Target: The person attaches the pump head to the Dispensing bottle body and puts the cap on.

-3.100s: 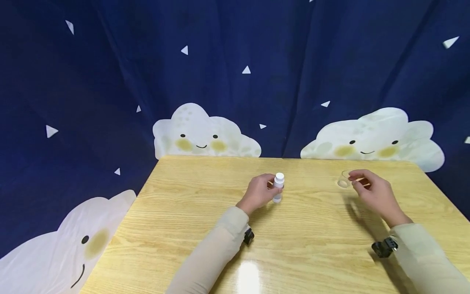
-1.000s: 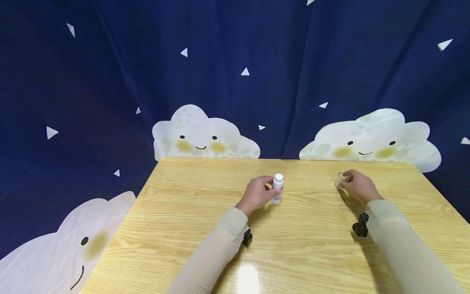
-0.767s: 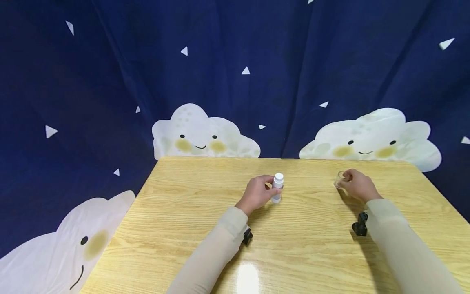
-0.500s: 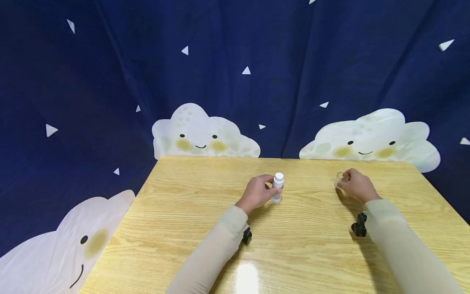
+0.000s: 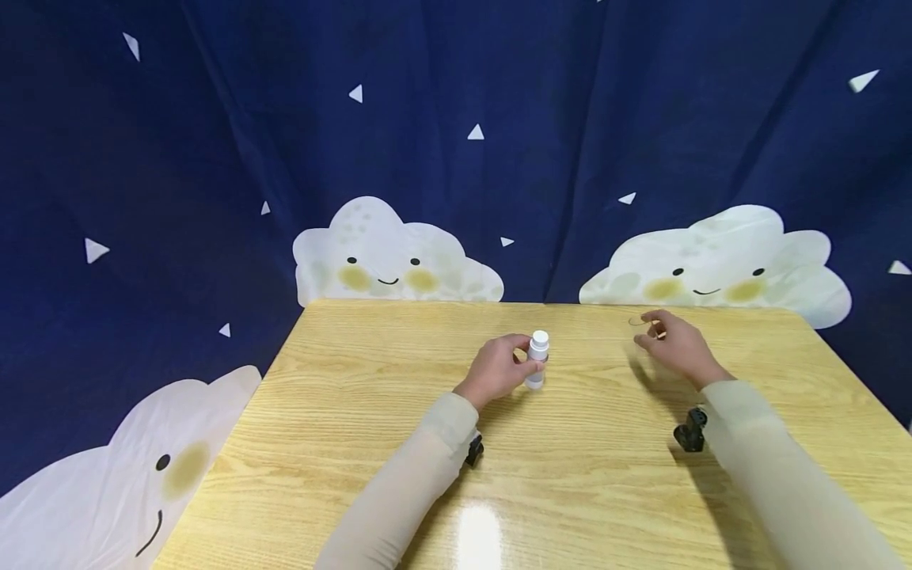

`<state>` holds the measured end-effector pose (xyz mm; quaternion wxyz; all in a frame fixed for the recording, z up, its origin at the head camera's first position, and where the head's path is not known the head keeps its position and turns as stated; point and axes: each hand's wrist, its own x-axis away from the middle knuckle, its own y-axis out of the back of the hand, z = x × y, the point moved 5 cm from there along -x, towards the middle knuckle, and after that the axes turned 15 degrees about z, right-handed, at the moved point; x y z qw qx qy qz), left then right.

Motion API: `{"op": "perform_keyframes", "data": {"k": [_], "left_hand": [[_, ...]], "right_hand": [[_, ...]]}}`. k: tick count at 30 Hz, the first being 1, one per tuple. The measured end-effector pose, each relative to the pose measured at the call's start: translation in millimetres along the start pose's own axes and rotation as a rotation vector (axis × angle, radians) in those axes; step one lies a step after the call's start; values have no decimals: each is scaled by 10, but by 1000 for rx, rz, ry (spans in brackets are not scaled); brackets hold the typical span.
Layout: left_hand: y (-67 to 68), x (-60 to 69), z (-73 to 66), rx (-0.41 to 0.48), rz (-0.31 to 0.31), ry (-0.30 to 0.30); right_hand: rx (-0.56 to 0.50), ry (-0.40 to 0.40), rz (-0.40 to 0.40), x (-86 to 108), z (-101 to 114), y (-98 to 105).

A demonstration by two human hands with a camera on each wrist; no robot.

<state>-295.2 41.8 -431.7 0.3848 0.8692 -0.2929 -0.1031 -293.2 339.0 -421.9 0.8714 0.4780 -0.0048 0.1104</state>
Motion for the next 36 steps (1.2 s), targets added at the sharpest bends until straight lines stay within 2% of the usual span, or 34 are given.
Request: {"op": "perform_keyframes", "data": {"k": [4, 7, 12, 16, 19, 27, 36], "left_hand": [[9, -18, -8, -48, 4, 3], [21, -24, -14, -85, 9, 10], [56, -24, -28, -91, 12, -5], [62, -29, -27, -85, 22, -27], [58, -34, -18, -77, 27, -39], [44, -43, 28, -68, 57, -21], [58, -85, -7, -34, 81, -22]], "right_hand": [[-7, 72, -56, -13, 201, 13], [-6, 126, -69, -15, 380, 18], [47, 209, -89, -7, 675, 40], [69, 245, -89, 24, 826, 40], [64, 249, -88, 50, 881, 35], [-20, 216, -100, 155, 996, 22], [39, 271, -140, 179, 1084, 39]]}}
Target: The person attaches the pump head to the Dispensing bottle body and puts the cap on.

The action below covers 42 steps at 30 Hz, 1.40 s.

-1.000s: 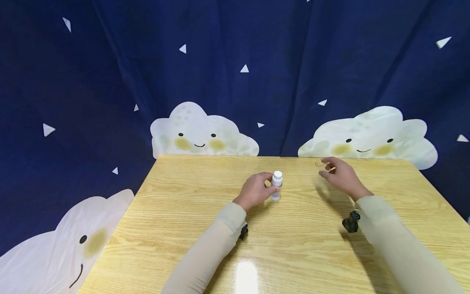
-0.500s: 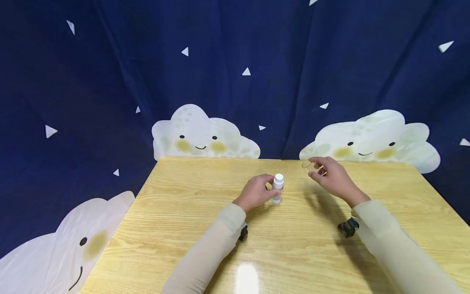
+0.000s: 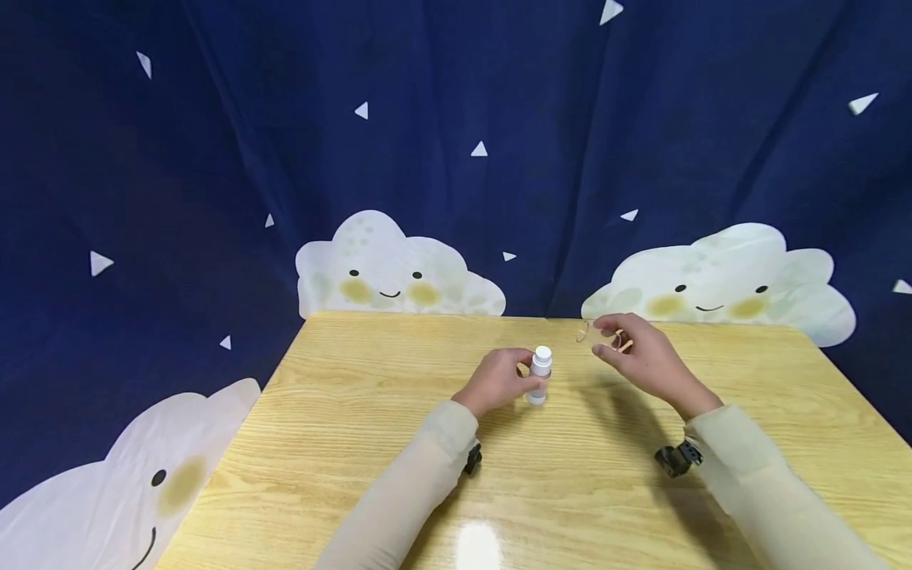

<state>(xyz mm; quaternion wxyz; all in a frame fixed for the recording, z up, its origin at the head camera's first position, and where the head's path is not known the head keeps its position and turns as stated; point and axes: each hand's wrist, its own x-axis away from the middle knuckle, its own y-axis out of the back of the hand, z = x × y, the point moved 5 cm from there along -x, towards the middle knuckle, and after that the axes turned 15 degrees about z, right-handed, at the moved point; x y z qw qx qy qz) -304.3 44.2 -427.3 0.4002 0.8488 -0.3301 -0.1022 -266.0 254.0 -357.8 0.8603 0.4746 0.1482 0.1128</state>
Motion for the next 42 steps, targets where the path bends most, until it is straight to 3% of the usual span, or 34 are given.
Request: {"op": "perform_keyframes", "data": {"k": [11, 25, 35, 42], "left_hand": [[-27, 4, 33, -19, -33, 4], [-31, -9, 68, -2, -12, 21], [19, -34, 50, -24, 14, 24], [42, -16, 33, -107, -22, 32]], "right_hand": [[-93, -11, -11, 43, 115, -20], [-71, -24, -64, 22, 268, -16], [57, 131, -116, -67, 434, -73], [28, 134, -90, -110, 510, -150]]}}
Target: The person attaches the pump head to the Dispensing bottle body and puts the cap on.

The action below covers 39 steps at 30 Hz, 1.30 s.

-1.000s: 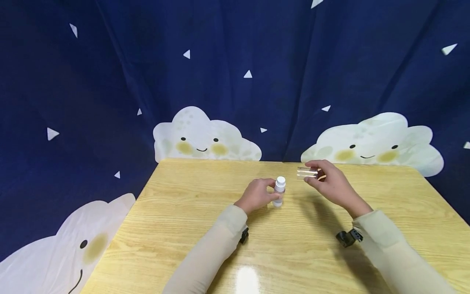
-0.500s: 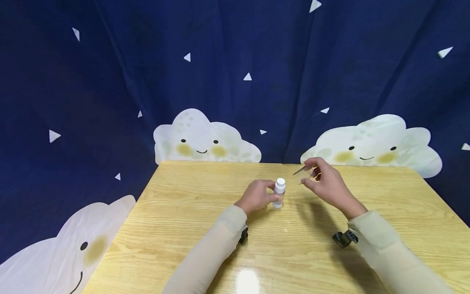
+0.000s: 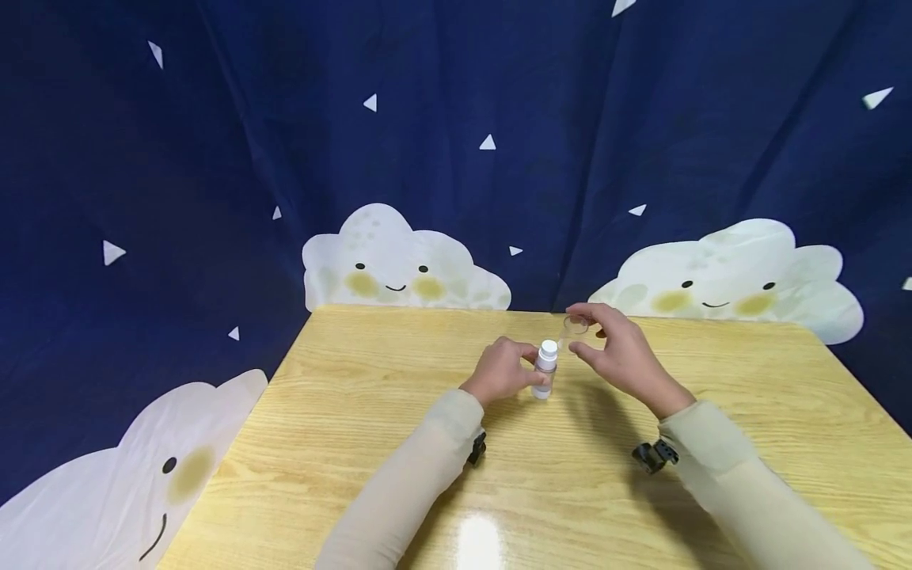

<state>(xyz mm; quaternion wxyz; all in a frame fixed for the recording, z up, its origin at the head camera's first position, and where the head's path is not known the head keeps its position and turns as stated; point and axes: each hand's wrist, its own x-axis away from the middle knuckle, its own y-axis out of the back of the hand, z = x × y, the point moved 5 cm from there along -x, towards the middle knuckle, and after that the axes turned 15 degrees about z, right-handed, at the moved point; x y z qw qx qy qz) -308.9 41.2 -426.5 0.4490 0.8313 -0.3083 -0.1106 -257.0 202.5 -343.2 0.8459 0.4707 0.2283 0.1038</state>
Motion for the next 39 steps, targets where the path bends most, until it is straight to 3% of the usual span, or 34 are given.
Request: {"op": "perform_keyframes", "data": {"k": [15, 21, 30, 39], "left_hand": [[-21, -22, 20, 72, 23, 12], [-24, -17, 6, 88, 34, 9], [-51, 0, 17, 135, 50, 15], [-68, 6, 44, 118, 50, 14]], "right_hand": [[-5, -47, 13, -82, -16, -98], [-2, -27, -11, -85, -13, -100], [17, -18, 38, -76, -61, -214], [45, 55, -4, -70, -57, -224]]}}
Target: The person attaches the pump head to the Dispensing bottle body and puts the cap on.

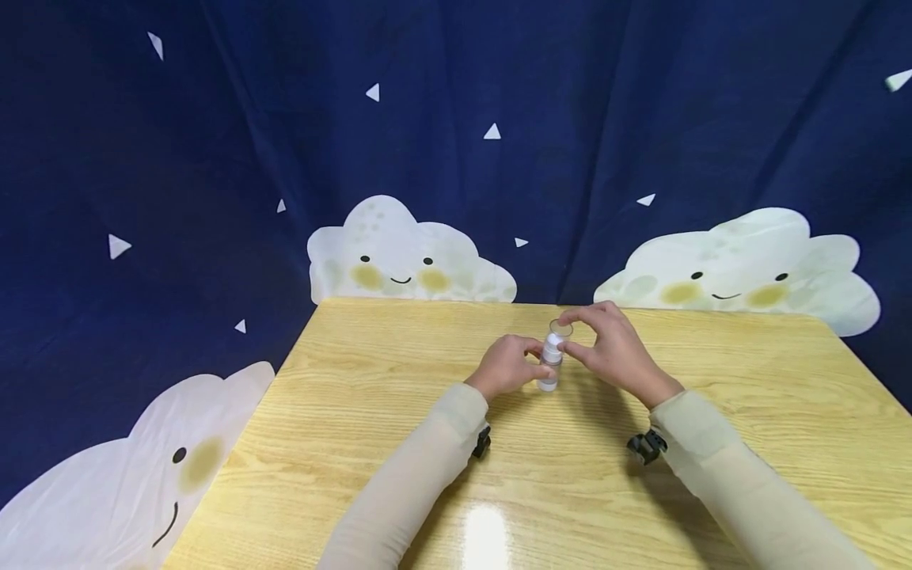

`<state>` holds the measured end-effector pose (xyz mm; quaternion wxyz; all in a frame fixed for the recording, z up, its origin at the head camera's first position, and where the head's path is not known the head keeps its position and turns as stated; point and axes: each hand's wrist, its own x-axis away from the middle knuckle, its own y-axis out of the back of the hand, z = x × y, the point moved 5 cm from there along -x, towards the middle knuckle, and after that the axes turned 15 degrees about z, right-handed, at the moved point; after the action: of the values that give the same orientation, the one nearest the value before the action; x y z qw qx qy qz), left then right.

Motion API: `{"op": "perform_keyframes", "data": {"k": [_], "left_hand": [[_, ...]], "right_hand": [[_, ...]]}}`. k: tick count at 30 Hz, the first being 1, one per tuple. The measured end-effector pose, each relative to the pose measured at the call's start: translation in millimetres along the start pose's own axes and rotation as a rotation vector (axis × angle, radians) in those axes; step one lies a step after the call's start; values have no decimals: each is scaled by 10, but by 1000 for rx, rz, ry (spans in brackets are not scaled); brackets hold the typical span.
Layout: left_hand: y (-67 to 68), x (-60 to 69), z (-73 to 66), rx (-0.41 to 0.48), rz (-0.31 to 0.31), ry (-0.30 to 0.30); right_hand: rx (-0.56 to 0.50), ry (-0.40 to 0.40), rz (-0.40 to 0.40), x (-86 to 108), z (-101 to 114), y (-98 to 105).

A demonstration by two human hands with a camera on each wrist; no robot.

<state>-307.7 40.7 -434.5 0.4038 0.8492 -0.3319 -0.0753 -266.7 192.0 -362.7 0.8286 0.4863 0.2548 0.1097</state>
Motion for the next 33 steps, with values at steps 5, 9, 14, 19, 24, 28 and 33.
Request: {"op": "perform_keyframes", "data": {"k": [5, 9, 14, 19, 24, 28, 33], "left_hand": [[-5, -9, -8, 7, 5, -6], [-19, -17, -12, 3, 14, 2], [-37, -29, -15, -5, 18, 6], [-51, -33, -21, -14, 20, -2], [-57, 1, 37, 30, 22, 16], [-56, 7, 74, 55, 19, 16], [-19, -17, 45, 43, 15, -10]], "right_hand": [[24, 15, -3, 2, -20, -10], [48, 18, 8, 2, -36, -38], [57, 11, 30, 10, -47, -56], [52, -18, 49, 21, -62, -63], [33, -24, 87, -1, -57, -118], [24, 1, 79, -17, -25, -136], [-14, 8, 50, -19, -11, -114]]}}
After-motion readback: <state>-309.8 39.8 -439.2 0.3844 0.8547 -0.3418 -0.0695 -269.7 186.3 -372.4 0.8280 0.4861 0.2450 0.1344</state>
